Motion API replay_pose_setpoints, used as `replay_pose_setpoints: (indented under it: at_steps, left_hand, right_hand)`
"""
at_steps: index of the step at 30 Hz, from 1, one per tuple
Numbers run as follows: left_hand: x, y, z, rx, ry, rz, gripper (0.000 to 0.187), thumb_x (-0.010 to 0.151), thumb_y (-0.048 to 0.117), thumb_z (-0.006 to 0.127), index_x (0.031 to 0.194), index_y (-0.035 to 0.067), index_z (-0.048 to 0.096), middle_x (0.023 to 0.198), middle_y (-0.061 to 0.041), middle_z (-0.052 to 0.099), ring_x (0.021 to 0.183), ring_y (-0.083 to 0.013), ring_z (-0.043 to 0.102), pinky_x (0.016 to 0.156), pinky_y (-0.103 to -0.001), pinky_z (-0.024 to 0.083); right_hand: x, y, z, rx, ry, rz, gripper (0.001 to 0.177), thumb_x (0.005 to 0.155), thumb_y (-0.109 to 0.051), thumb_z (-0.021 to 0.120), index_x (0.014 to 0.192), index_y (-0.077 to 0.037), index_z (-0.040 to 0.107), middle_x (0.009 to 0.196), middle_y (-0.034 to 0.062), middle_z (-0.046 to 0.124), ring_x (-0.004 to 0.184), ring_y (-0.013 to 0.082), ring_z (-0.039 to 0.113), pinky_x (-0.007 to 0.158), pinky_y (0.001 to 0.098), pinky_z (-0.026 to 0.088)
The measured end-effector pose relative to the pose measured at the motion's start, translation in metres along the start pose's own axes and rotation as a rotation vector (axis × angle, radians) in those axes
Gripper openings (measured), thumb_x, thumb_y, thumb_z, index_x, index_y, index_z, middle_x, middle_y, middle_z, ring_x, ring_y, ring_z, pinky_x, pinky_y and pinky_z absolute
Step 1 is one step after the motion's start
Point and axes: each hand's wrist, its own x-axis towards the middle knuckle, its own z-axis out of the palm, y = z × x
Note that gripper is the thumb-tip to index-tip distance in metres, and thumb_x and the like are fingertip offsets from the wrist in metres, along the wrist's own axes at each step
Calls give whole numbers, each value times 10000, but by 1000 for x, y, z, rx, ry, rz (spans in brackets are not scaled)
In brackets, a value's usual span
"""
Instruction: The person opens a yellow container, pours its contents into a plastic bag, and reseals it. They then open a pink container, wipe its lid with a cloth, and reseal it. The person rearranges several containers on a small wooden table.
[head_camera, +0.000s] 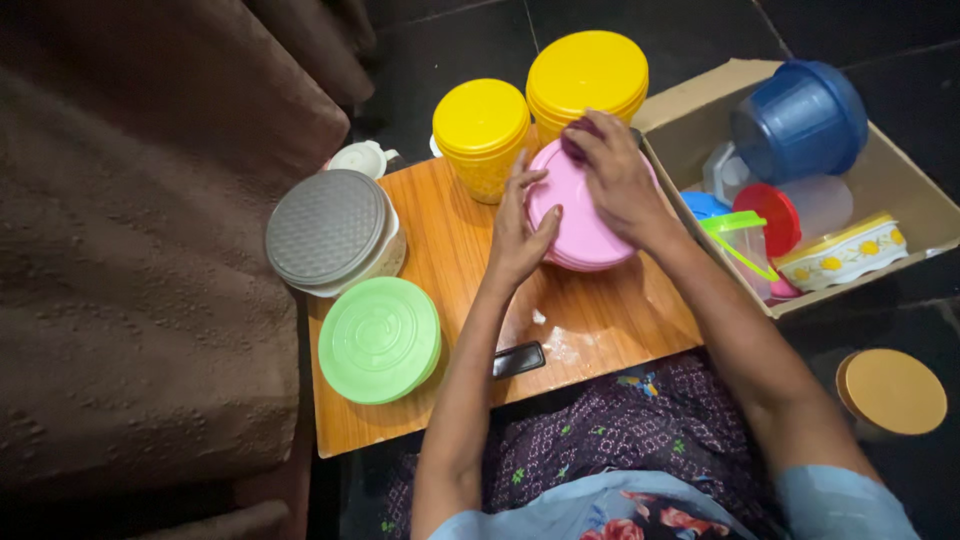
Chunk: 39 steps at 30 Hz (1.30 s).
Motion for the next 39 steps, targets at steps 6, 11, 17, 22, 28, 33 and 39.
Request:
replay_pose_setpoints:
  at_steps: [6,11,17,22,28,33,39]
  left_hand:
    - [-6,-6,7,-2,32,-88,691,983,224,666,1548,-29,359,1554,-275,467,1459,-358,464,1210,-414,354]
    - [-14,-7,12,-39,-66,-25,597,1037,211,583,1546,-20,373,1558,-254,478,1460,-355,480,1214,-408,367]
    - [-19,-11,-21,114,-128,-40,524,1038,168,550,1537,34,469,1556,-216,513,1450,-362,490,1209,-433,372]
    - [-13,-25,-15,397,32,-106,490,1071,245,527,1522,67,462,1563,-220,496,1463,-392,453,1233,-469,331]
    - [-20,-22,-9,344,-4,-70,585,1047,321,512,1565,73,402,1617,-283,359,1533,-465,266,1250,-532,189]
    - [-19,-6,-12,295,-52,26,624,1035,371,568,1564,74,418,1617,-319,356,1538,-462,276,1251,-523,216]
    - [-22,2,-31,185,-139,-650,731,926,516,675,1406,-7,502,1201,-299,676,1093,-414,672,933,-458,520]
  right_hand:
    - [-57,-48,-10,-249,59,-14,498,891,73,580,1388,53,571,1464,259,502,1359,462,499,1160,520,391]
    - [-33,-30,-1,-285,108,-66,440,942,63,575,1379,15,579,1434,241,542,1337,421,558,1176,496,430]
    - [-28,31,-47,572,-27,426,316,1057,-12,514,1353,-41,619,1301,169,603,1227,260,635,1090,349,518]
    - [-81,-5,-12,405,34,264,420,973,9,527,1385,-32,595,1460,141,597,1387,309,545,1181,416,428]
    - [-93,-15,23,135,140,137,369,956,-46,584,1322,-22,615,1413,209,578,1346,386,524,1144,470,406]
    - [-81,47,8,148,44,437,309,978,-85,545,1264,-22,644,1279,183,649,1210,349,614,1068,408,474]
    - [-119,64,-11,181,52,390,336,995,-104,533,1296,22,612,1285,206,625,1230,365,587,1064,428,449]
